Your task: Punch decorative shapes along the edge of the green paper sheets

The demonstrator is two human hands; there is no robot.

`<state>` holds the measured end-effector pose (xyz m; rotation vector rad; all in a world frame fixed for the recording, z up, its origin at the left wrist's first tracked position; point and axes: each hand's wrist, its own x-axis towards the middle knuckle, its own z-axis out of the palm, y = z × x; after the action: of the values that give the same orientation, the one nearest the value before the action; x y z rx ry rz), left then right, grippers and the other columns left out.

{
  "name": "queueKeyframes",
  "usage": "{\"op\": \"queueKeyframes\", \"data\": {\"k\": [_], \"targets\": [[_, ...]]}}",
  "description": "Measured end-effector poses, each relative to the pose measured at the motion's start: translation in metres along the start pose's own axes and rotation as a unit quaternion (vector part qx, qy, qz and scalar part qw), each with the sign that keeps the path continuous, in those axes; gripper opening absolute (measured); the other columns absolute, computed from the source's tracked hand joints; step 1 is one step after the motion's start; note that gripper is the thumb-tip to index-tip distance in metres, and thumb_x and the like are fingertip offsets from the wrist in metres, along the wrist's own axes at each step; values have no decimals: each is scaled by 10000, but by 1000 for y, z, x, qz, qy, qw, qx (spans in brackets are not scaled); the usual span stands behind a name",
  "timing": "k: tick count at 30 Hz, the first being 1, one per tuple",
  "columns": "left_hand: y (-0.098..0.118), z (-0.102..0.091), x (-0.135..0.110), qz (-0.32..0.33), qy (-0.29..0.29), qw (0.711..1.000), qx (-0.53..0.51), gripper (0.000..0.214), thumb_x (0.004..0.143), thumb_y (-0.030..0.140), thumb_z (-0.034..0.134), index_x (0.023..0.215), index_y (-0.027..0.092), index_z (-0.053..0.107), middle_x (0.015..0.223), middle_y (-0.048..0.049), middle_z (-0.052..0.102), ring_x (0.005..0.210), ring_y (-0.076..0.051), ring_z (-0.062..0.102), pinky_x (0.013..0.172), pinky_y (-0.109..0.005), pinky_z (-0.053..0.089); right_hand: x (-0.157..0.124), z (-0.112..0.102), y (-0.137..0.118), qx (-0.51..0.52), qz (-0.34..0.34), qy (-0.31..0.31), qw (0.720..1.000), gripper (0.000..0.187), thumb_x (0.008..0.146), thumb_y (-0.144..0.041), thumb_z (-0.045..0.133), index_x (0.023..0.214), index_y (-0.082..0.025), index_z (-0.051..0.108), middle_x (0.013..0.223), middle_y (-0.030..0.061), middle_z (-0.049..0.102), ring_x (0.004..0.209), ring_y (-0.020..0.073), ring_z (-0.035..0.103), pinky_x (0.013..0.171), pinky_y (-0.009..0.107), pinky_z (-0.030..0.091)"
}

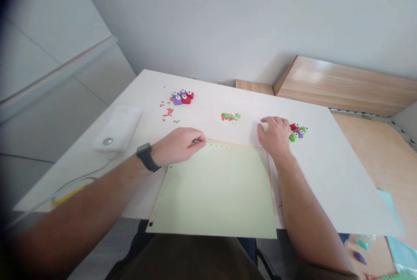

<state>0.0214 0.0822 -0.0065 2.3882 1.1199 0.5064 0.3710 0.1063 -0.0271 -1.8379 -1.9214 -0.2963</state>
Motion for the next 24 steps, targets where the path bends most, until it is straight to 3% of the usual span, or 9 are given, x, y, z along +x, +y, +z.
{"op": "queueKeyframes", "data": {"k": [4,12,19,24], "targets": [[-1,3,0,11,2,1000,12,185,958,276,564,879,190,707,895,-40,759,810,-191,679,734,-310,451,5,-2,-29,72,-37,-13,997,279,909,-367,592,1105,-202,701,1110,144,732,1058,344,608,1023,538,416],[1,3,0,3,3,1000,20,208,950,276,549,887,190,728,905,-61,774,833,-218,706,731,-322,472,42,-14,-130,140,-209,-95,963,295,934,-336,594,1169,-181,682,1152,150,731,1118,332,622,1042,508,427],[4,0,0,0,2,1000,25,206,940,247,544,900,179,735,920,-73,779,837,-220,706,723,-320,480,90,31,-209,108,-238,-186,947,392,934,-304,609,1288,-142,658,1293,163,689,1186,311,607,1091,468,398],[3,2,1,1,1,999,34,219,949,260,535,905,183,736,925,-72,782,829,-226,702,698,-325,475,106,63,-241,86,-245,-205,944,418,933,-327,635,1313,-154,660,1290,171,668,1206,311,575,1092,462,388]]}}
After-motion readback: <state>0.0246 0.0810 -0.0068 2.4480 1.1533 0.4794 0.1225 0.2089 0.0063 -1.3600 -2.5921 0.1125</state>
